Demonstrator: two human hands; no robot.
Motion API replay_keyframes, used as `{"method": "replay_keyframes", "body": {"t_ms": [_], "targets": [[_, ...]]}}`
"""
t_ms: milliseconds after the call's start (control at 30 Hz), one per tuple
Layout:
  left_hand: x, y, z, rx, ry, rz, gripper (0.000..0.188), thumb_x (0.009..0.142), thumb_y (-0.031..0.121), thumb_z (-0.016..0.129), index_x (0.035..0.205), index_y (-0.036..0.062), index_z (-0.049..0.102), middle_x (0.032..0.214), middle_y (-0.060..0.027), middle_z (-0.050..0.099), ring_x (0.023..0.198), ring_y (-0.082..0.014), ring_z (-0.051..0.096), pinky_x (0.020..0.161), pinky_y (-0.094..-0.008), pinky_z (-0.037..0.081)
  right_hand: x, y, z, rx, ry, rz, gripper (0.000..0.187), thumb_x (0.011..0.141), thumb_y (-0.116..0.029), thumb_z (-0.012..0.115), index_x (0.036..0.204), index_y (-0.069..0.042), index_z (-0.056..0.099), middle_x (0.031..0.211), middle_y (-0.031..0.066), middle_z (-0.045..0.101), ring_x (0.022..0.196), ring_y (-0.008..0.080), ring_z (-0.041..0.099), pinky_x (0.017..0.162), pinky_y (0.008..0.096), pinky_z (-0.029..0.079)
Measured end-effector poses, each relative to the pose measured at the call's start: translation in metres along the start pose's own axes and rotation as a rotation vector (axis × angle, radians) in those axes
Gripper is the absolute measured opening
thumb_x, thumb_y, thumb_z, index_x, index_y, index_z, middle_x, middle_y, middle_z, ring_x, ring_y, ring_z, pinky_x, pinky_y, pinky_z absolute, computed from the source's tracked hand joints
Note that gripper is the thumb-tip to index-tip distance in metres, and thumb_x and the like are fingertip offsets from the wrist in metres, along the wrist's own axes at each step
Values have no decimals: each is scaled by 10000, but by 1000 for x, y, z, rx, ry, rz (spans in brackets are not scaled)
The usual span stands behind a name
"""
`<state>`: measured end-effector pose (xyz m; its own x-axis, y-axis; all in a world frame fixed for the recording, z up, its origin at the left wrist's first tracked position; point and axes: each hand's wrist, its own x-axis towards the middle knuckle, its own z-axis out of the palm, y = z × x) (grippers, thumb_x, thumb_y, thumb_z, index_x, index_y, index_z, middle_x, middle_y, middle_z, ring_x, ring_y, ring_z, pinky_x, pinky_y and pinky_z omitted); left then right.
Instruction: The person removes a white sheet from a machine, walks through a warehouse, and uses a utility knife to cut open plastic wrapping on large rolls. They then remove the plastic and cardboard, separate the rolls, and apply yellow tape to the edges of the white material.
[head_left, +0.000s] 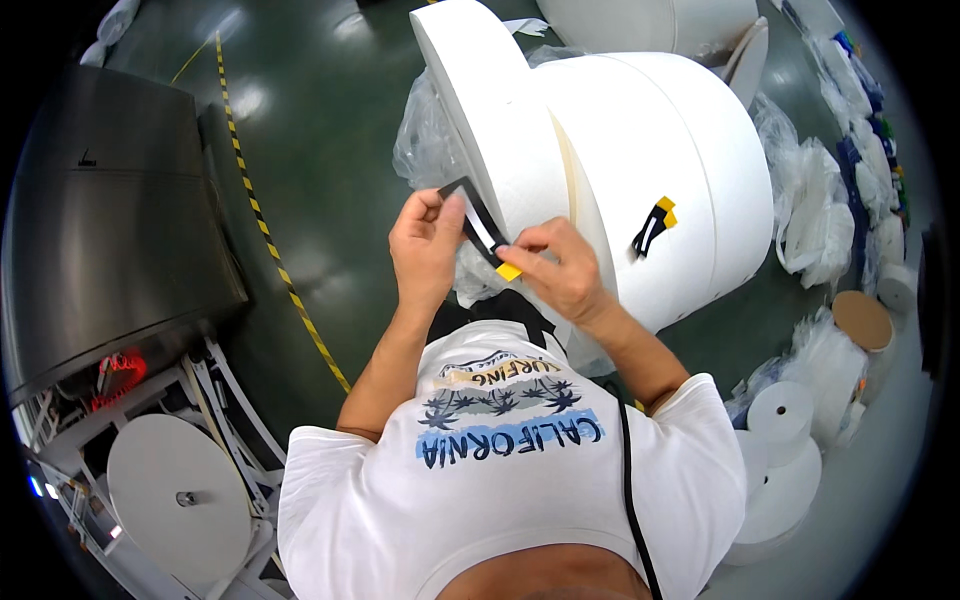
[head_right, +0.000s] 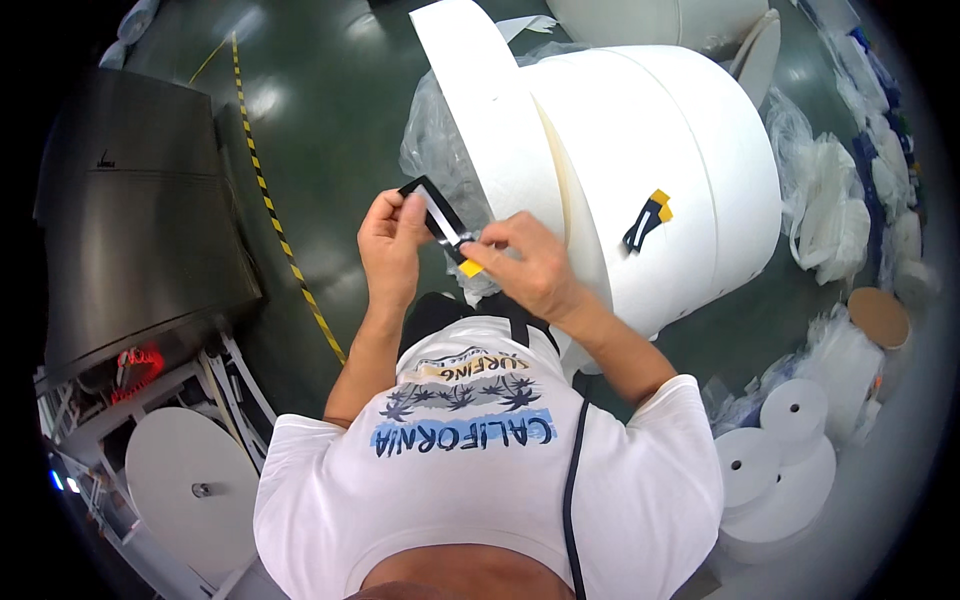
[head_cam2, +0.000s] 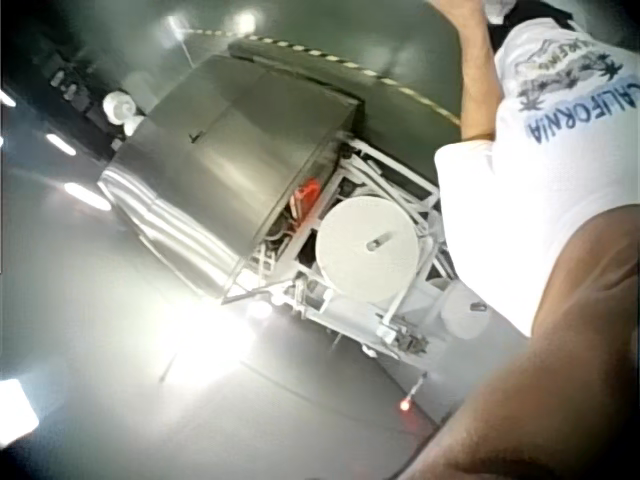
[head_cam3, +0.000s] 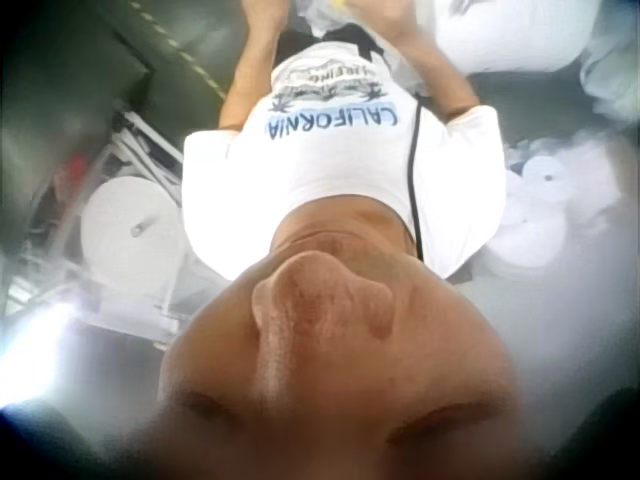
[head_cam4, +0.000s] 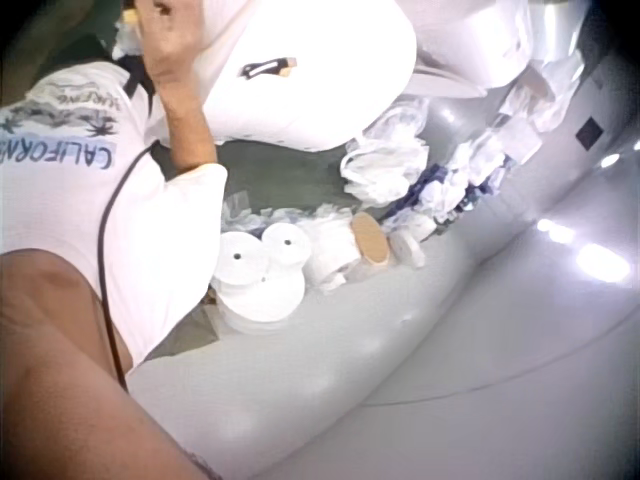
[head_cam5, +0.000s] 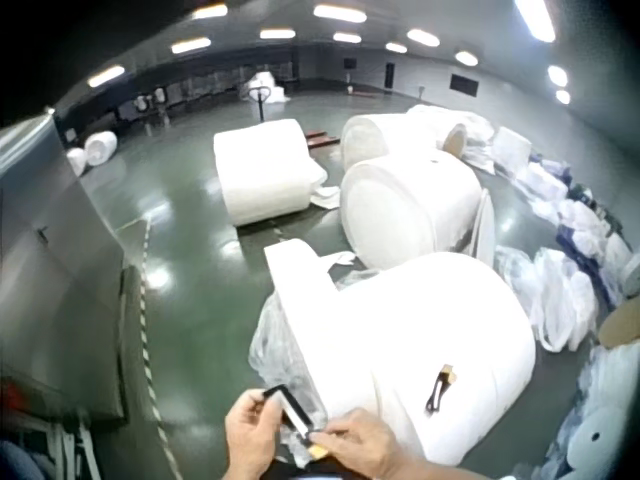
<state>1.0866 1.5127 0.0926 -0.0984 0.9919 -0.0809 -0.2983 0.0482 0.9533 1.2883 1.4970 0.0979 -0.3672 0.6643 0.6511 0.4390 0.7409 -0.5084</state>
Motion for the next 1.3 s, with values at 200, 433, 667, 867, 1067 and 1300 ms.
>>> {"method": "replay_keyframes", "body": {"t_ms": [200, 433, 667, 867, 1067, 1300], "targets": [[34, 3, -11, 128, -113, -212, 158, 1015, 103, 692, 1052, -47, 656, 869, -52, 731, 744, -66, 672, 677, -226, 556, 15, 7, 2, 266, -227, 96, 348, 797, -42, 822, 1139, -72, 765, 873, 59, 669, 757, 216, 643, 625, 315, 518], [44, 21, -30, 342, -386, -188, 187, 952, 27, 756, 1114, -27, 679, 849, -12, 710, 759, -25, 630, 665, -173, 504, 64, 44, 2, 817, -256, 940, 157, 973, -130, 733, 1079, -15, 738, 856, 12, 686, 731, 87, 598, 666, 249, 493], [54, 37, -28, 594, -564, -78, 296, 909, 28, 792, 1158, -24, 639, 793, -17, 691, 695, -31, 587, 621, -200, 475, 44, 67, 8, 1148, -390, 1085, 171, 956, -162, 771, 1054, -28, 730, 876, 18, 704, 728, 75, 611, 640, 216, 501], [52, 31, 6, 649, -565, 24, 382, 879, 49, 816, 1197, -1, 611, 800, -65, 728, 648, -61, 592, 594, -235, 473, 33, 92, -10, 1345, -517, 1216, 181, 946, -144, 782, 1065, -36, 697, 923, 24, 709, 731, 64, 614, 606, 200, 498], [48, 20, 42, 584, -552, 30, 422, 865, 63, 840, 1205, 7, 597, 854, -76, 768, 710, -66, 651, 613, -223, 491, 19, 117, -24, 1469, -546, 1244, 115, 945, -94, 768, 969, -39, 669, 892, 32, 690, 716, 65, 603, 603, 203, 479], [44, -23, 60, 362, -407, -196, 423, 866, -31, 819, 1217, -24, 584, 1000, -106, 761, 844, -76, 691, 737, -206, 561, 10, 122, -42, 953, -321, 1083, 211, 892, -161, 843, 948, -37, 682, 865, 6, 711, 659, 42, 554, 566, 203, 428]]}}
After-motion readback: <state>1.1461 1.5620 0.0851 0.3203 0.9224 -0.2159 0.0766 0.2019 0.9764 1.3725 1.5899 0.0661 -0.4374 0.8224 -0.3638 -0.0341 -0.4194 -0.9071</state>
